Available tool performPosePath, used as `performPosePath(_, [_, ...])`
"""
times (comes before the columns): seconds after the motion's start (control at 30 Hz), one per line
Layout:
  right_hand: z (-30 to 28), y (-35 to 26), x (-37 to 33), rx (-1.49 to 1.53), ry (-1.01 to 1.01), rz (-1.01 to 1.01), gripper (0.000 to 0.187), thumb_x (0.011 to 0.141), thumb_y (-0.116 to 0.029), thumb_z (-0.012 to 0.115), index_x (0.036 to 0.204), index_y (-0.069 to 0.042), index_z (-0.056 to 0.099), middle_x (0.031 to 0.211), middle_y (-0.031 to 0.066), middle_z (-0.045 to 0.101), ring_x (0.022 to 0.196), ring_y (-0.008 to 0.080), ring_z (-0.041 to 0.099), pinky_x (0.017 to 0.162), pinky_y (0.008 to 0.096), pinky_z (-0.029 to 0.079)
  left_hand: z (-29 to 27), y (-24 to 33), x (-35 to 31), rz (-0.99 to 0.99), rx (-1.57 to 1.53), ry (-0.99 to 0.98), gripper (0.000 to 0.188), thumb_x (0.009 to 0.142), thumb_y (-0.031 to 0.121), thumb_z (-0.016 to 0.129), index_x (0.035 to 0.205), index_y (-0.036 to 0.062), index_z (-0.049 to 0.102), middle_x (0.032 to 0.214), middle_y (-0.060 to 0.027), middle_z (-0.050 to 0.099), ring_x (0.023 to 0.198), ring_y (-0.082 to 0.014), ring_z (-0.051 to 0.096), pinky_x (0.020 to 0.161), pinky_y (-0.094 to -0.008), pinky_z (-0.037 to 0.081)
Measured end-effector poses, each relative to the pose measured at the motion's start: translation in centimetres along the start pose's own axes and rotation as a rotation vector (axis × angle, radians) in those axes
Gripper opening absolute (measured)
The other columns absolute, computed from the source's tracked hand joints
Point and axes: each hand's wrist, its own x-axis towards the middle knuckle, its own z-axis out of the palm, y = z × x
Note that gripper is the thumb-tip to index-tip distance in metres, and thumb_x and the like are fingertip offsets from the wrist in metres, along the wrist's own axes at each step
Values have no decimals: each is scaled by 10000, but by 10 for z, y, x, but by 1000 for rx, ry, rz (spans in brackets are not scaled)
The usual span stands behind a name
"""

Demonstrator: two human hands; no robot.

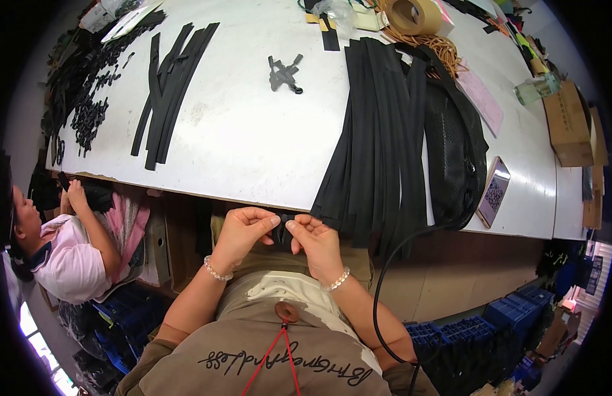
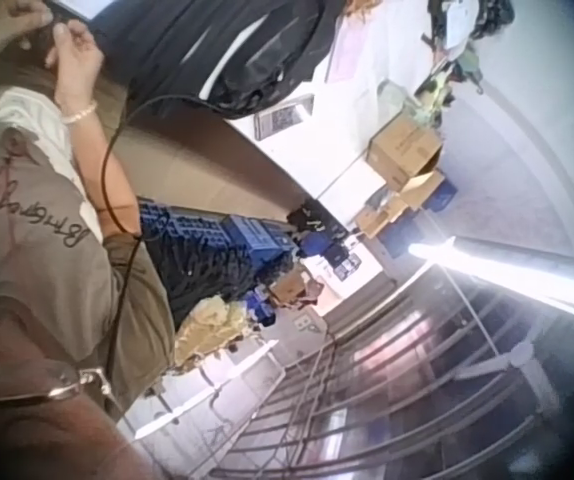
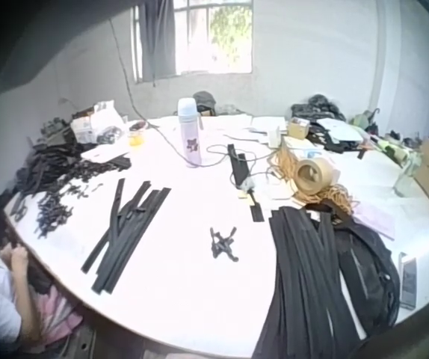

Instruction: Assembling black straps by manually attaching small plastic buckles or clips at a workbench.

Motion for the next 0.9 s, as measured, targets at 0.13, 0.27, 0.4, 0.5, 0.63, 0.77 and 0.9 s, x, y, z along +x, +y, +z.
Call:
performPosePath(0.13, [2, -1, 0, 214, 1, 79, 92, 855, -63, 625, 925, -18, 587, 718, 8, 563, 515, 80, 502, 465, 207, 387, 5, -1, 2, -10, -97, -5, 114, 823, 74, 665, 879, -25, 664, 746, -47, 654, 582, -61, 573, 487, -180, 490])
performPosePath(0.27, [5, -4, 1, 271, 22, 117, 88, 861, -69, 616, 922, -12, 587, 729, 8, 561, 515, 84, 495, 472, 218, 392, 10, -6, 4, 17, -82, 55, 139, 825, 91, 666, 880, -36, 664, 758, -63, 662, 577, -61, 568, 491, -181, 480])
performPosePath(0.4, [7, -1, 3, 229, 64, 72, 78, 864, -66, 609, 913, -8, 591, 703, 9, 556, 501, 75, 473, 466, 212, 378, 17, -8, 3, 39, -97, 105, 80, 829, 46, 641, 867, -23, 658, 772, -56, 656, 580, -68, 558, 512, -189, 468])
performPosePath(0.5, [7, 1, 5, 213, 97, 68, 70, 859, -64, 613, 889, -5, 594, 676, 5, 544, 491, 65, 451, 456, 210, 355, 20, -11, 4, 54, -164, 110, 86, 833, 45, 639, 885, -23, 650, 792, -55, 655, 609, -70, 563, 538, -193, 475])
performPosePath(0.63, [12, -3, 3, 216, 166, 96, 80, 848, -76, 630, 844, -5, 592, 653, -3, 530, 476, 56, 418, 447, 209, 326, 24, -18, 3, 64, -233, 130, 126, 836, 64, 650, 895, -47, 644, 792, -70, 654, 622, -73, 571, 549, -189, 482])
performPosePath(0.77, [12, -3, 0, 249, 170, 79, 90, 843, -81, 637, 839, -6, 587, 659, 0, 532, 479, 56, 416, 450, 207, 325, 27, -20, 1, 65, -334, 131, 125, 838, 63, 648, 907, -41, 638, 803, -68, 654, 651, -72, 577, 556, -193, 486])
performPosePath(0.9, [9, -1, -3, 229, 94, 83, 65, 860, -71, 616, 862, -11, 590, 683, 3, 544, 519, 59, 462, 481, 196, 369, 18, -18, 2, 54, -252, 52, 70, 843, 30, 628, 890, -21, 632, 816, -53, 644, 675, -83, 582, 588, -215, 496])
